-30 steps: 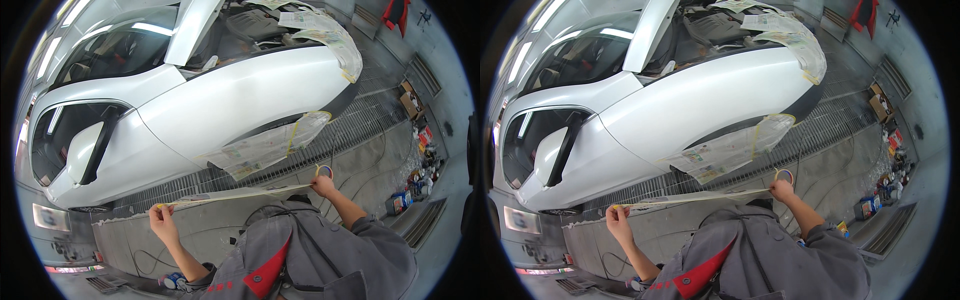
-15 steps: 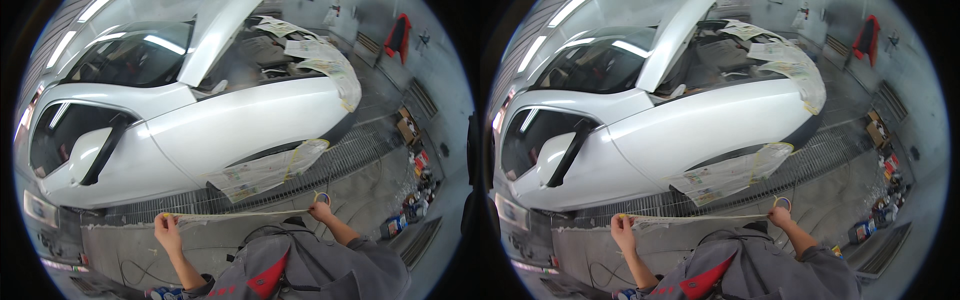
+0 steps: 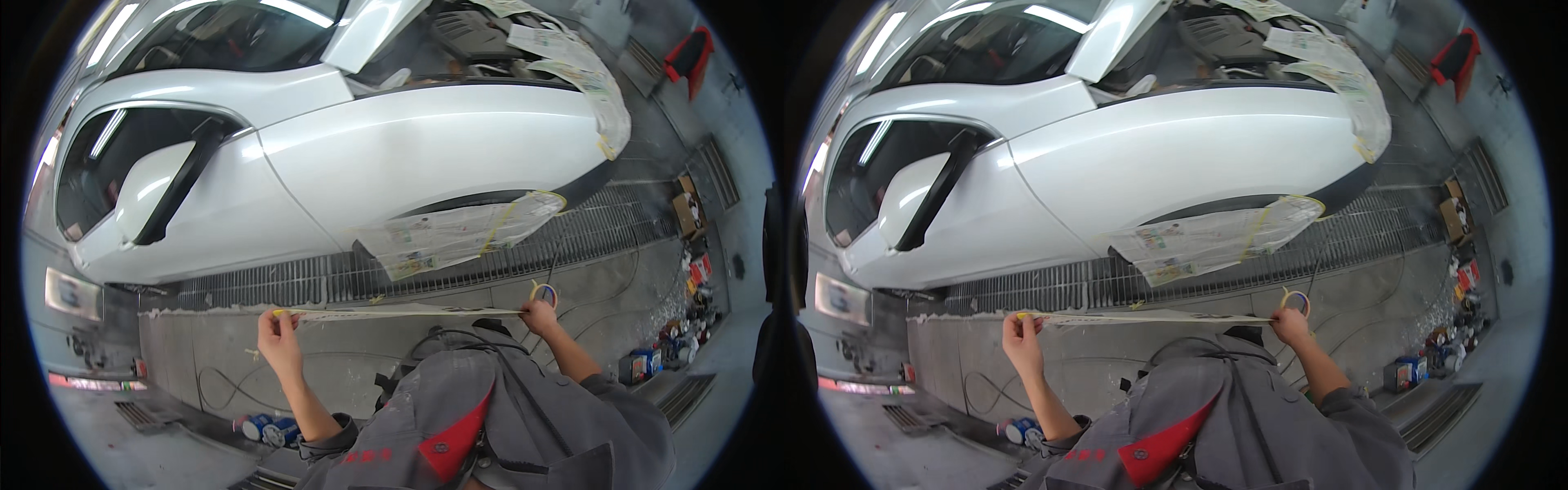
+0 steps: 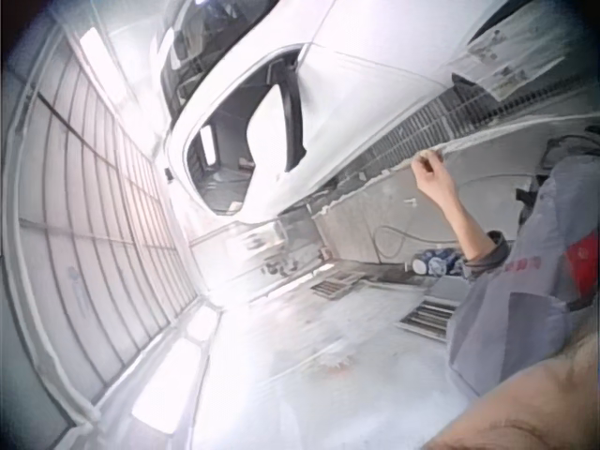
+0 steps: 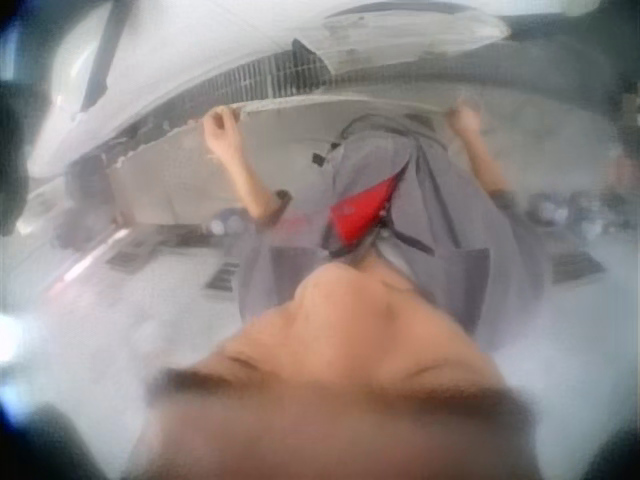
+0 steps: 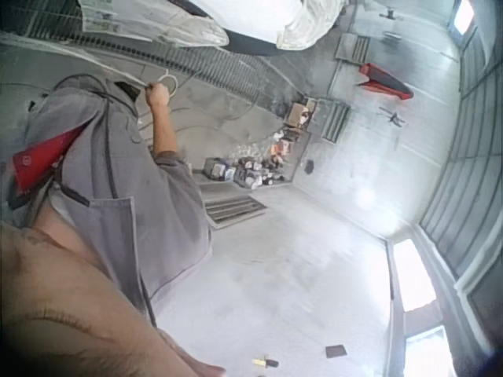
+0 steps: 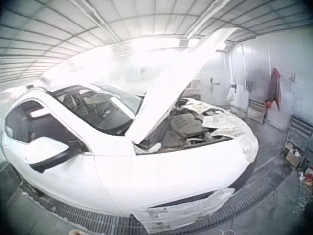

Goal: The person applies newspaper sheets to the front fender and wheel area of a white car using yellow masking tape. They smooth the paper, tear and apply tape strips, and adjust coverage around the wheel arch and side mirror.

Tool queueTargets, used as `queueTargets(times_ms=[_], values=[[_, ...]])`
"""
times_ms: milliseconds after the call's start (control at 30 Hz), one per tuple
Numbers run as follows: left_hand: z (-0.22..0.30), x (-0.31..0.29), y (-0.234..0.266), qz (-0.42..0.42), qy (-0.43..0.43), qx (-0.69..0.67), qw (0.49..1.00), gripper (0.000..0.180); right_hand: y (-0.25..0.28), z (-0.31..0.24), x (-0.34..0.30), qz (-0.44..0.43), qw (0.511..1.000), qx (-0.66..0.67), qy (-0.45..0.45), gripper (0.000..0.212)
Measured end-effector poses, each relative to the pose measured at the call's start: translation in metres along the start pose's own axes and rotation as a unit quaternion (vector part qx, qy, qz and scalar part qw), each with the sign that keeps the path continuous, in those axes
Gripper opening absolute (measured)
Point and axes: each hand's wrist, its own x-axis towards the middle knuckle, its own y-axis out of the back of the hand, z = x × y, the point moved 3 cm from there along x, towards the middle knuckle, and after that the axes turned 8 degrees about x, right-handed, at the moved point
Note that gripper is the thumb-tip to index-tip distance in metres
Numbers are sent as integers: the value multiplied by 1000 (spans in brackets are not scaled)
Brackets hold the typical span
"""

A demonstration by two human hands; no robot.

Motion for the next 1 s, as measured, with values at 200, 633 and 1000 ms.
queueTargets(times_ms=[200,633,1000], values=[[-12,-14,-19,-36,42,27,998,11,-7,33,-24,11,1000,0,4,17],[73,-48,-191,-199,-28,37,979,13,19,184,-105,85,987,50,-126,16],[71,-218,-368,-217,-35,80,972,11,49,418,-194,87,970,136,-183,18]])
